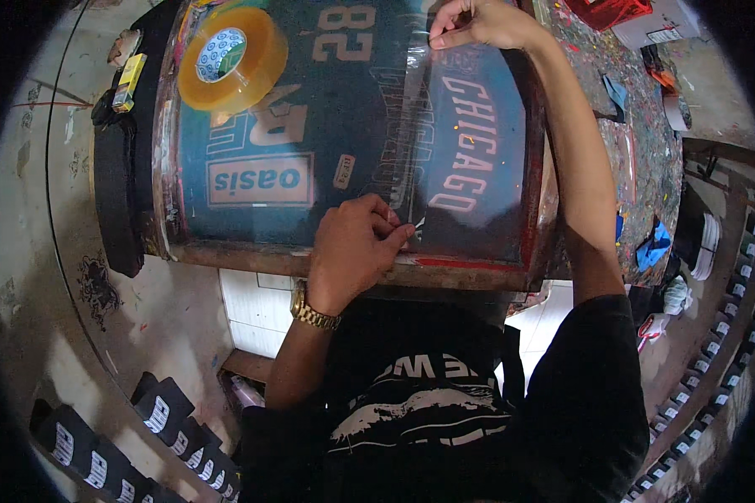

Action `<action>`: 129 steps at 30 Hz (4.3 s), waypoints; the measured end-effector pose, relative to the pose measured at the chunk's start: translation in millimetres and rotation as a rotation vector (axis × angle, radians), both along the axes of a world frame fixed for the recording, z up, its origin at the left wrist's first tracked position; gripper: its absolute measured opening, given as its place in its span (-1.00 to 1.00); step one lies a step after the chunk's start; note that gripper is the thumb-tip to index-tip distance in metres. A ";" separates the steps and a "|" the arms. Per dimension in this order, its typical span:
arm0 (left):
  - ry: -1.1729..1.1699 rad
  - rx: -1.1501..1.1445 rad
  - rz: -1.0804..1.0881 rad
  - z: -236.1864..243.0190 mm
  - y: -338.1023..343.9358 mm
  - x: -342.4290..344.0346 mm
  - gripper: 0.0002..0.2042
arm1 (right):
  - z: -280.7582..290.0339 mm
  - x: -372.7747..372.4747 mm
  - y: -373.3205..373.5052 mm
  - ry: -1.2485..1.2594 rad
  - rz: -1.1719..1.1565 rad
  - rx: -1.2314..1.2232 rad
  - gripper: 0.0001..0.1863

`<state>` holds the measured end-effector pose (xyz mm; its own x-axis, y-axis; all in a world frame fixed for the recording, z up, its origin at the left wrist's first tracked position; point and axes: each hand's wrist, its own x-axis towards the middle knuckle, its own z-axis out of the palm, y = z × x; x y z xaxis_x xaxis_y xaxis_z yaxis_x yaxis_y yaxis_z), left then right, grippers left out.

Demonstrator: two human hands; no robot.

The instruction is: The person removes a metal bracket from a screen printing frame and applies adhesive tape along the edges of the mesh. They pull tape from a roll, stick it to the frame, and smooth it with their hands.

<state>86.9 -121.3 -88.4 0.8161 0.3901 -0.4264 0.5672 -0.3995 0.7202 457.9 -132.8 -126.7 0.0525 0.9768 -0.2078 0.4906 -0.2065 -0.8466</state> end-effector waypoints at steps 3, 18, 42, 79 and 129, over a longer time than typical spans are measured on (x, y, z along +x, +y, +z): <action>0.097 -0.015 0.026 1.4 -1.1 1.0 -0.77 | -0.3 -0.5 0.1 -0.029 0.031 0.047 -0.87; 0.072 -0.035 0.017 -2.6 -1.3 -1.3 -0.76 | 5.2 -5.5 -0.1 -0.057 -0.006 0.006 -0.87; 0.043 0.072 -0.010 0.0 -2.7 -0.5 -0.74 | -4.6 -2.0 0.2 -0.080 -0.027 0.033 -0.88; 0.098 0.090 0.011 -0.7 -6.4 2.7 -0.76 | -11.0 -1.7 1.9 0.061 -0.044 0.080 -0.88; -0.200 0.347 -0.670 -1.1 -22.4 -26.7 -0.49 | -8.0 -76.0 -61.0 -0.955 0.125 0.168 -0.36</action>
<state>60.2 -143.7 -89.4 0.9733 -0.1285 -0.1904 -0.0015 -0.8323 0.5543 381.9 -193.8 -134.6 0.0201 0.9997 0.0106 0.9953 -0.0190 -0.0949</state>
